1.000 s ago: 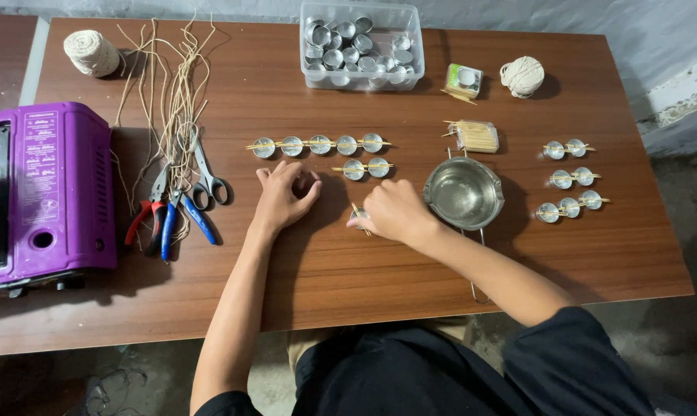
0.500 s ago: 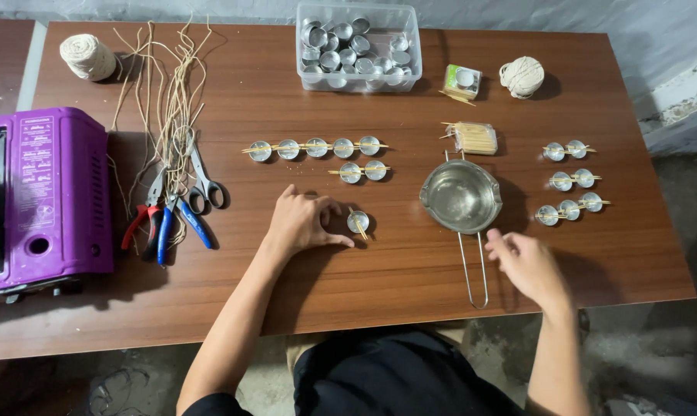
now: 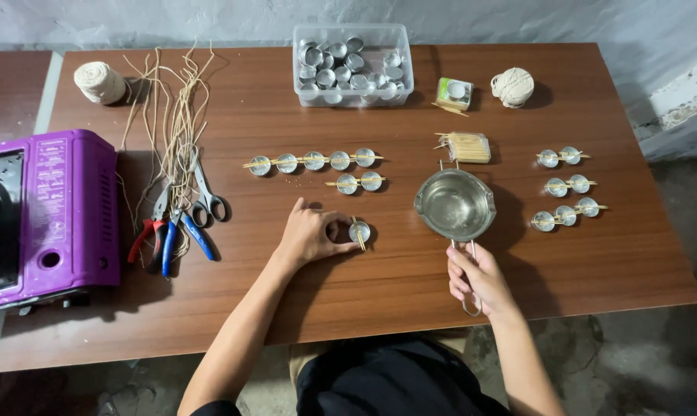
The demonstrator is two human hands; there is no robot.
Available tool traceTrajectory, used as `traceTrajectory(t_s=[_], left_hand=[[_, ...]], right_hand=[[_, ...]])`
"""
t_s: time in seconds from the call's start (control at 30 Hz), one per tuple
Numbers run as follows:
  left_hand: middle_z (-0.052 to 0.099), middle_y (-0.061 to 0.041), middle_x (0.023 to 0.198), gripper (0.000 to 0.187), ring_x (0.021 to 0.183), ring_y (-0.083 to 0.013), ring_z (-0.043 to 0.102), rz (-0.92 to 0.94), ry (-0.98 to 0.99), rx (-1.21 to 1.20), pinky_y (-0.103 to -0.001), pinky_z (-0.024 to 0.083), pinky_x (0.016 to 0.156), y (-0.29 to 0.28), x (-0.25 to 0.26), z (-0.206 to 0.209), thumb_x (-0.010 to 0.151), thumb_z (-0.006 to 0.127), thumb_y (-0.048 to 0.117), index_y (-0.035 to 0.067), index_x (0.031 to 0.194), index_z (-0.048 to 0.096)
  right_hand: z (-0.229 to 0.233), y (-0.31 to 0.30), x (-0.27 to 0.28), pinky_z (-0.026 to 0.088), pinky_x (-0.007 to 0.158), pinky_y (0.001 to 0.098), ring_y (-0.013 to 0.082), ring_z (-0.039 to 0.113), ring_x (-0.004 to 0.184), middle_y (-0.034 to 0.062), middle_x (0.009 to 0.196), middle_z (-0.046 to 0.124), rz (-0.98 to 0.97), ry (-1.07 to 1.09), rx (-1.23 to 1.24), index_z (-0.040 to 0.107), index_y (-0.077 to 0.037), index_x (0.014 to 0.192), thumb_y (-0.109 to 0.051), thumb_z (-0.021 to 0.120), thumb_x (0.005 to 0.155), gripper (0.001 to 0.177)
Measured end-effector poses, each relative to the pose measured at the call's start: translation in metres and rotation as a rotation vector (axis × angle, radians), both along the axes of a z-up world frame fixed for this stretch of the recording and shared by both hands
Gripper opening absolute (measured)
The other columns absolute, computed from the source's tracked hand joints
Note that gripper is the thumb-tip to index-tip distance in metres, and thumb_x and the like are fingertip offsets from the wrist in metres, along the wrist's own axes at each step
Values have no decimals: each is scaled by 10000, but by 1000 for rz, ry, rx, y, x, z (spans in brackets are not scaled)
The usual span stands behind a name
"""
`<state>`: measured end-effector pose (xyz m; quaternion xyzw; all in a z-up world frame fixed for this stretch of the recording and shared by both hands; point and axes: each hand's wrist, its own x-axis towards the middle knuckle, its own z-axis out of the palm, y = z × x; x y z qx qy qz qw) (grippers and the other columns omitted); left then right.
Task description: Assembling candle wicks by attaching metal wick tabs to wicks that are secured by wooden sticks on a table.
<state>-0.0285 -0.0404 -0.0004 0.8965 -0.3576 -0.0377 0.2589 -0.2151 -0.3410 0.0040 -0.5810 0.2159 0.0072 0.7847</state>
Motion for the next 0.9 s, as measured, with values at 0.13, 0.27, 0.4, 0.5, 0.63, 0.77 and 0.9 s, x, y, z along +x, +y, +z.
traceTrajectory(t_s=[0.13,0.27,0.4,0.5,0.63,0.77,0.9], left_hand=[[657,149,559,493,676,-127,701,-23,10,-10,-327,355,818,-3,1,0,654,815,688,313,969,758],[649,150,552,476,686,-104,696,-40,21,-39,-329,341,836,-3,0,-2,654,822,657,313,977,761],[644,142,546,471,684,-95,696,-55,10,-59,-333,326,827,-4,-4,3,674,825,642,295,985,763],[633,145,540,465,683,-86,688,-67,1,-66,-340,328,843,-6,-4,1,672,824,632,296,987,760],[636,142,547,470,695,-87,691,-79,7,-77,-350,325,837,-8,-7,0,670,823,633,293,989,759],[637,146,553,470,708,-81,695,-96,8,-49,-350,324,857,-13,-8,0,679,809,630,299,1008,749],[638,143,552,459,703,-74,696,-93,-8,-43,-349,325,867,-16,-10,2,678,813,609,294,1005,746]], right_hand=[[12,11,-2,353,223,280,86,329,334,2,633,346,-26,-12,-63,551,35,1074,-92,586,1023,141],[15,21,-7,353,204,276,78,317,326,0,607,331,-29,-20,-43,527,36,1050,-66,582,1007,123],[8,26,-12,364,184,290,81,336,315,6,594,341,13,-19,-30,521,69,1046,-47,586,992,144],[9,32,-16,371,178,309,92,339,308,25,577,346,36,-14,-59,518,79,1032,-42,599,985,153],[14,35,-15,372,177,307,92,340,302,26,569,351,38,-18,-69,521,83,1029,-43,601,983,157],[20,37,-13,386,185,307,94,358,310,43,574,371,55,-2,-94,521,97,1043,-34,596,979,164],[31,42,-10,381,182,308,97,355,310,48,577,375,69,18,-121,512,113,1042,-11,584,976,157]])
